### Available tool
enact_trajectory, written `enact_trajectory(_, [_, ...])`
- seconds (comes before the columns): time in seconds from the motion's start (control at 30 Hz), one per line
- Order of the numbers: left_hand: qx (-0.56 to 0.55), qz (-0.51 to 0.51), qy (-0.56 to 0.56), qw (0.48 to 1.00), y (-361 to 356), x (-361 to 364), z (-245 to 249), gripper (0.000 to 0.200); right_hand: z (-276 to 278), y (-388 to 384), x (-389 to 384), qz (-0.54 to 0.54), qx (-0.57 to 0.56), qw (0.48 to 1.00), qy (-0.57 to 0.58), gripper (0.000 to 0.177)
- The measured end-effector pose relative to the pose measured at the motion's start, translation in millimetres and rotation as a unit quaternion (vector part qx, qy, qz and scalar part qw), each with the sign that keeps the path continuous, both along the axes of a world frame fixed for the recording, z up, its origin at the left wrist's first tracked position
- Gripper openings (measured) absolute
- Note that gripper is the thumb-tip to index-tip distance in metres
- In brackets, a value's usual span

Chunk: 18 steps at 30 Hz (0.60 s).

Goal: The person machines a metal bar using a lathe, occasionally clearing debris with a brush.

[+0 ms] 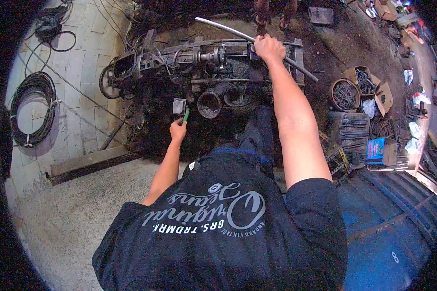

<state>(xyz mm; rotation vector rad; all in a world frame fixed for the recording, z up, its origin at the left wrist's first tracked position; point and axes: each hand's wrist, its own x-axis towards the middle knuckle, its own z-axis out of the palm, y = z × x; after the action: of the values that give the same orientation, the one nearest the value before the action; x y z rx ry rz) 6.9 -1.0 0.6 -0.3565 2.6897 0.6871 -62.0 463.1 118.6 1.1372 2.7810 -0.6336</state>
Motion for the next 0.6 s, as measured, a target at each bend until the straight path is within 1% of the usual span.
enact_trajectory(0.2, [0.002, 0.001, 0.0, 1.0, 2.3, 1.5, 7.2, 0.035, 1.4, -1.3, 0.1, -0.01, -0.004, 1.0, -0.003, 0.053])
enact_trajectory(0.27, [0.006, -0.021, 0.001, 1.0, 3.4, -0.1, 8.8, 0.035, -0.4, 0.5, -0.7, 0.005, 0.004, 1.0, -0.001, 0.053])
enact_trajectory(0.47, [0.005, -0.02, 0.019, 1.0, -1.0, 1.0, -2.1, 0.036, 5.7, -4.5, -1.8, -0.007, 0.007, 1.0, -0.003, 0.051])
enact_trajectory(0.6, [0.01, -0.009, 0.007, 1.0, -1.1, 1.2, -1.5, 0.036, 4.1, -4.8, -1.6, -0.003, 0.005, 1.0, 0.006, 0.051])
